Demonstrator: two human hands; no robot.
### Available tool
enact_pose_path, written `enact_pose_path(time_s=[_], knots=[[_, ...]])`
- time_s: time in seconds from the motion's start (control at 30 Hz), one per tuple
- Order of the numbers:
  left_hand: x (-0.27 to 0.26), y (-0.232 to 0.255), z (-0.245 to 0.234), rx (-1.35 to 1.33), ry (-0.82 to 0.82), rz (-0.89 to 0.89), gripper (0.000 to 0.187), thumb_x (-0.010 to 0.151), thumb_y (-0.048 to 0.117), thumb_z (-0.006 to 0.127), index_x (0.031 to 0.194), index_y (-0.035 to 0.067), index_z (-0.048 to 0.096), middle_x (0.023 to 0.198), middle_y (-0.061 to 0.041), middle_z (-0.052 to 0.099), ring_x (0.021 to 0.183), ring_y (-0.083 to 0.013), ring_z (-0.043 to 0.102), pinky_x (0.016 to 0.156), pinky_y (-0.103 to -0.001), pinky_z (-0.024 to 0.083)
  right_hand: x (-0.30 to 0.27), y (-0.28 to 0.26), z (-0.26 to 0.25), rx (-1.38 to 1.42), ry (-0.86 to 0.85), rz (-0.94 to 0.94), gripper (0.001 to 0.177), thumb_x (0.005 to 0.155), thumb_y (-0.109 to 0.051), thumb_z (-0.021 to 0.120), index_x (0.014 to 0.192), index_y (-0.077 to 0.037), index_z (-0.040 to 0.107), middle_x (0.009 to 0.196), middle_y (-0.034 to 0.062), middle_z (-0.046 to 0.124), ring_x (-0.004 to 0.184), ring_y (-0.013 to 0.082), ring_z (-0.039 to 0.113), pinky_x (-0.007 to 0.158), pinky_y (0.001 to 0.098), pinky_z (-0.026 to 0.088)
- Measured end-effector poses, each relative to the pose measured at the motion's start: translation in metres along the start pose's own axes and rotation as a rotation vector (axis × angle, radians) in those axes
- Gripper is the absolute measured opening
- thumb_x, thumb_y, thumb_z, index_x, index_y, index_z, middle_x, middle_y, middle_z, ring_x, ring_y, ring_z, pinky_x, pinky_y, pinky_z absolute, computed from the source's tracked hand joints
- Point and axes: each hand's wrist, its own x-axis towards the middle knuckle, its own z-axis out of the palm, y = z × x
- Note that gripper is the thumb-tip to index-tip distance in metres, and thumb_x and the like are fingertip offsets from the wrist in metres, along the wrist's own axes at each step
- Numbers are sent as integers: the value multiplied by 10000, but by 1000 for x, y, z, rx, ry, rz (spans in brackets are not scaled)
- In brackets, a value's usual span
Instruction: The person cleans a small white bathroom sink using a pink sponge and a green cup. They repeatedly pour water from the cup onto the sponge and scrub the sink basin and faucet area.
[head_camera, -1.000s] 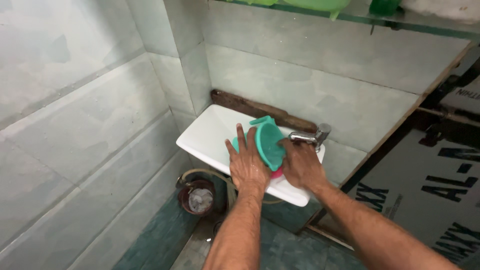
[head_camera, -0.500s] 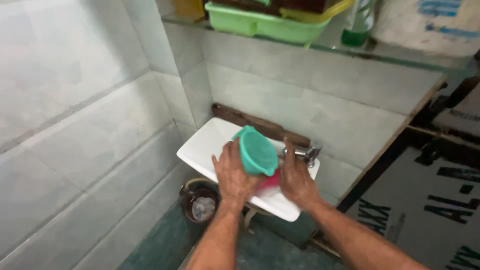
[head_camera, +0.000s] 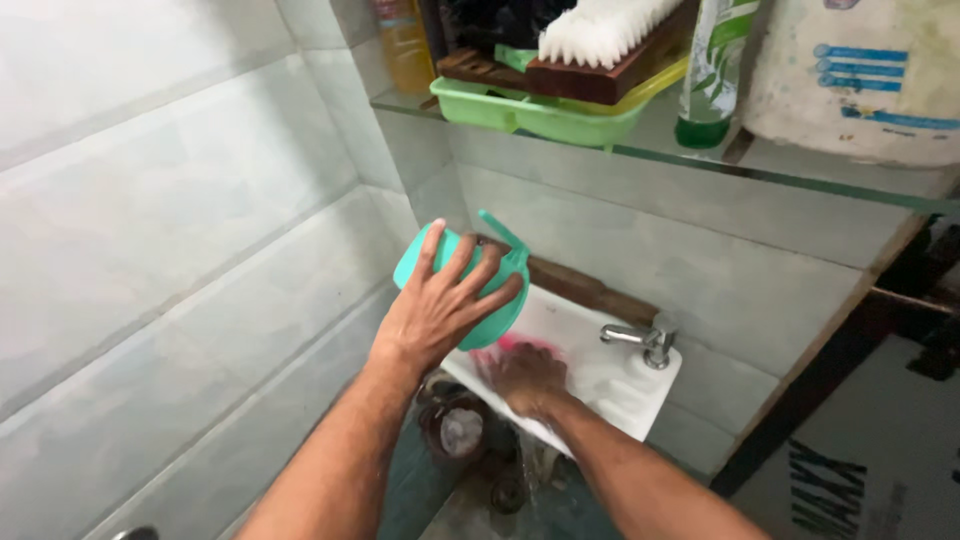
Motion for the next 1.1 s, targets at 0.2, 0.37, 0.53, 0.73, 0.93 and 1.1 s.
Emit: enact_pose_path(time_s=[0.2, 0.37, 0.53, 0.73, 0.93, 1.1], knots=[[-21, -3, -2, 3, -59, -277, 664, 820, 118, 672, 1443, 277, 502, 1400, -98, 503, 1350, -339, 453, 1171, -673, 255, 21, -9, 12, -174, -31, -83, 591, 960, -473, 493, 1456, -151, 487, 1526, 169, 464, 1389, 409, 427, 1110, 591, 354], [-35, -18, -4, -119, -139, -586, 868, 652, 72, 782, 1443, 262, 480, 1400, -136, 493, 1308, -370, 444, 1113, -697, 233, -20, 7, -3, 99, -210, -222, 552, 1034, -447, 434, 1488, -135, 461, 1489, 180, 505, 1325, 401, 471, 1131, 539, 373], [-42, -23, -15, -149, -217, -689, 973, 577, 106, 853, 1452, 283, 464, 1409, -119, 476, 1323, -361, 424, 1127, -688, 245, -11, 36, -12, -479, -71, -76, 491, 959, -353, 537, 1390, -118, 521, 1414, 165, 496, 1333, 375, 443, 1099, 539, 364], [-46, -12, -16, -219, -204, -732, 1022, 535, 171, 903, 1444, 280, 448, 1405, -121, 461, 1322, -369, 418, 1112, -702, 255, 38, -21, 22, 140, -161, -130, 513, 990, -279, 524, 1467, -106, 453, 1364, 199, 558, 1239, 379, 559, 1055, 491, 459], [-49, -11, -13, -268, -194, -800, 1043, 529, 192, 916, 1450, 276, 433, 1432, -134, 445, 1332, -370, 407, 1108, -704, 247, -60, 46, -47, -474, -208, -213, 365, 906, -265, 577, 1227, -104, 639, 1244, 165, 622, 1213, 327, 581, 1004, 488, 490], [-48, -7, -14, -287, -264, -884, 1118, 498, 229, 956, 1468, 271, 401, 1452, -139, 427, 1348, -368, 390, 1111, -692, 235, -34, 5, -29, -354, -67, -27, 407, 855, -226, 610, 1235, -84, 623, 1198, 152, 651, 1143, 329, 613, 943, 486, 519]])
